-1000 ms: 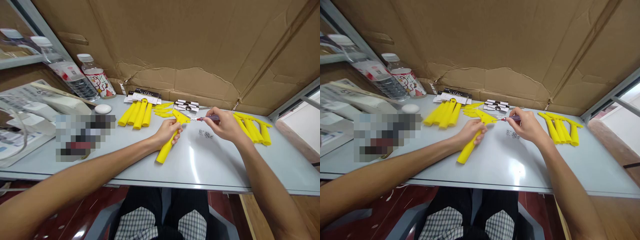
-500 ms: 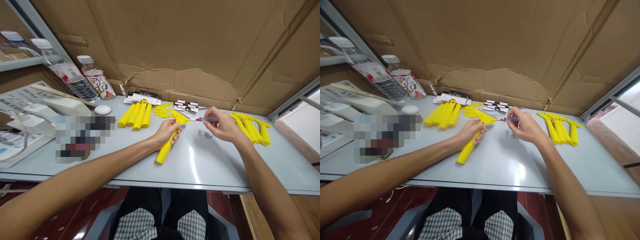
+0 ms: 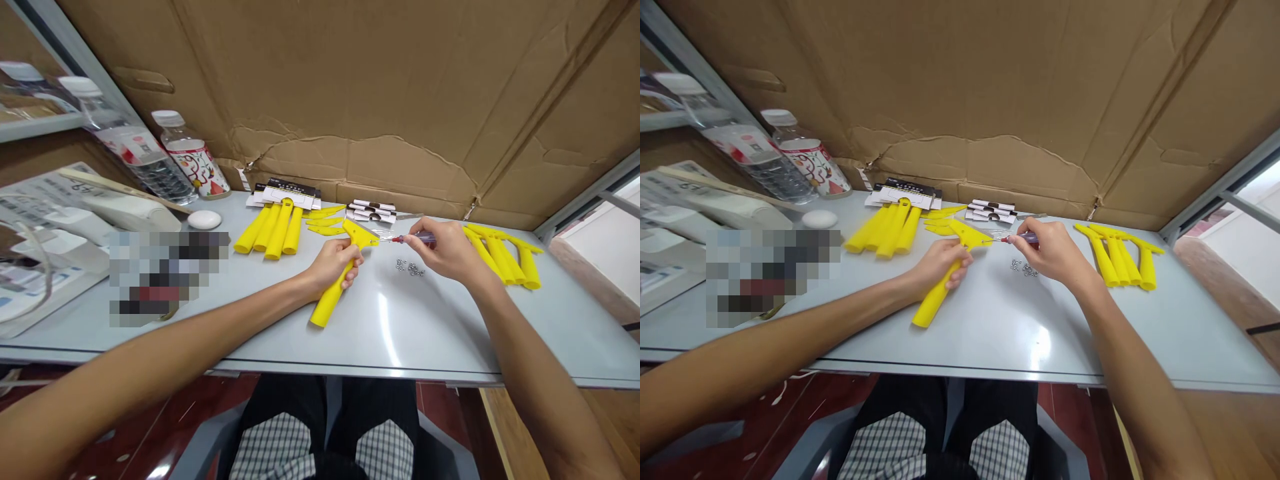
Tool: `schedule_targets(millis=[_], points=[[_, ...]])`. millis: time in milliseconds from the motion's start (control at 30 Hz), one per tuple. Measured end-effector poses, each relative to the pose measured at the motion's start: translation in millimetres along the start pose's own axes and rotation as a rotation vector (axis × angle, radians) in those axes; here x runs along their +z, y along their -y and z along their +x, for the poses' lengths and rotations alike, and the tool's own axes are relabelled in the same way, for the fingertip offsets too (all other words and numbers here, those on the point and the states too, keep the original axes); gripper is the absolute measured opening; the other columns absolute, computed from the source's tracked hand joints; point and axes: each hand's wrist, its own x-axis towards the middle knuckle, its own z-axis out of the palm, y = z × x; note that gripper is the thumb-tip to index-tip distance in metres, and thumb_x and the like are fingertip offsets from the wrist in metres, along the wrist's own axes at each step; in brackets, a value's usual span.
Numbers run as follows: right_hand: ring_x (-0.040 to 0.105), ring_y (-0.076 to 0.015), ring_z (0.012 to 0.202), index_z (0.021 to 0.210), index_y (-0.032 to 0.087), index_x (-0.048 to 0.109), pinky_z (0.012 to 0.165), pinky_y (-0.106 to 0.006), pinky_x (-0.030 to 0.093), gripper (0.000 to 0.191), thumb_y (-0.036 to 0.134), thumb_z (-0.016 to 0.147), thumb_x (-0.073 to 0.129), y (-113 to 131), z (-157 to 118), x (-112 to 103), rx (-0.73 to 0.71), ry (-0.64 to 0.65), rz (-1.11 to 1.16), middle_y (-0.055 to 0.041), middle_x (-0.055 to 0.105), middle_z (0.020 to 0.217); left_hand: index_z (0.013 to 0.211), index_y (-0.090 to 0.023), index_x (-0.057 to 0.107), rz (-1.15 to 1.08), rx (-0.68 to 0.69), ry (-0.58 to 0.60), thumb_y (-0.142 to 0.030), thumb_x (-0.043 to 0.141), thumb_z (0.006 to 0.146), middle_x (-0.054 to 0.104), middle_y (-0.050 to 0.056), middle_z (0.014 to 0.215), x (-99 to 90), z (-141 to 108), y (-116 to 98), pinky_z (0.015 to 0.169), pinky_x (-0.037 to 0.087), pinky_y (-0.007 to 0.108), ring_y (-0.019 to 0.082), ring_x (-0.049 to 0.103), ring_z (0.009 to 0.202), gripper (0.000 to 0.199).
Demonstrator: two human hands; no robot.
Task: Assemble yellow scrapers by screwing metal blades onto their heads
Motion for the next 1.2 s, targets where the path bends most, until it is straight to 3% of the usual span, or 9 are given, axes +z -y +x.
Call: schedule_targets(millis=[100,200,300,433,633,900,1033,1100,1200], points=[[0.058,-0.0147,0.058,0.103,0.024,0.059,0.057,-0.028,0.043,0.014,0.029,0.096,0.07,4.3,-1.2,-1.6,-0.011,0.012,0.035,0.0012,0.068,0.075,0.07,-0.02,0.052,-0.005,0.0,0.003,-0.017,0.06,0.078,0.049,-0.005,0.05,-0.2,0.2,0.3,0.033,0.033,0.021,0.007,0.039,0.033,0.012],[0.059,-0.0146,0.061,0.1,0.025,0.055,0.058,-0.028,0.043,0.017,0.021,0.091,0.068,5.4,-1.8,-1.6,-0.028,0.003,0.045,0.0005,0.07,0.079,0.07,-0.02,0.051,-0.018,0.001,0.001,-0.016,0.059,0.079,0.05,-0.005,0.051,-0.2,0.9,-0.2,0.033,0.033,0.02,0.007,0.039,0.033,0.013],[0.057,-0.0141,0.057,0.097,0.024,0.059,0.056,-0.028,0.042,0.01,0.029,0.098,0.067,2.7,-1.1,0.5,-0.022,-0.009,0.042,0.0017,0.066,0.071,0.071,-0.02,0.052,-0.025,-0.011,-0.008,-0.015,0.058,0.08,0.05,-0.005,0.051,0.0,1.3,-1.1,0.033,0.034,0.02,0.007,0.039,0.033,0.012],[0.053,-0.0134,0.052,0.096,0.023,0.064,0.055,-0.028,0.041,0.017,0.039,0.102,0.066,0.5,-0.6,2.3,-0.005,-0.021,0.035,0.0032,0.062,0.063,0.073,-0.02,0.052,-0.02,-0.02,-0.016,-0.015,0.059,0.08,0.049,-0.005,0.051,0.4,0.7,-1.6,0.033,0.034,0.019,0.007,0.039,0.033,0.011],[0.057,-0.015,0.057,0.106,0.025,0.059,0.057,-0.028,0.042,0.015,0.026,0.094,0.068,5.7,-2.2,-1.0,-0.008,0.038,0.04,0.0023,0.069,0.072,0.073,-0.02,0.052,-0.026,-0.003,0.001,-0.017,0.061,0.078,0.049,-0.005,0.051,-0.7,0.8,-0.3,0.033,0.034,0.019,0.007,0.039,0.034,0.011],[0.062,-0.0162,0.055,0.099,0.023,0.071,0.06,-0.03,0.047,0.015,0.038,0.1,0.067,-1.2,0.1,0.5,0.003,0.023,0.052,0.001,0.069,0.067,0.072,-0.02,0.052,-0.053,-0.013,-0.021,-0.016,0.062,0.076,0.051,-0.004,0.057,-0.2,2.5,0.9,0.033,0.034,0.019,0.006,0.041,0.036,0.012],[0.061,-0.0164,0.055,0.103,0.024,0.07,0.057,-0.03,0.046,0.01,0.029,0.095,0.069,2.2,-0.8,-0.3,-0.013,0.051,0.045,0.0016,0.069,0.068,0.073,-0.018,0.053,-0.085,0.021,0.0,-0.016,0.064,0.076,0.054,-0.004,0.065,-2.7,4.8,4.6,0.033,0.034,0.019,0.006,0.044,0.041,0.011],[0.06,-0.0164,0.055,0.108,0.024,0.067,0.056,-0.03,0.045,0.017,0.023,0.091,0.07,3.0,-1.3,-0.6,-0.014,0.046,0.051,0.0023,0.068,0.069,0.073,-0.018,0.053,-0.08,0.023,0.002,-0.016,0.064,0.077,0.053,-0.004,0.065,-3.3,4.9,4.7,0.033,0.035,0.019,0.006,0.044,0.041,0.011],[0.063,-0.017,0.059,0.105,0.023,0.067,0.059,-0.03,0.048,0.014,0.026,0.092,0.07,1.5,-1.0,-0.3,-0.009,0.032,0.067,0.0004,0.07,0.073,0.072,-0.019,0.051,-0.058,0.008,-0.002,-0.015,0.062,0.079,0.051,-0.005,0.06,-2.6,3.6,2.6,0.033,0.033,0.019,0.005,0.041,0.038,0.014]])
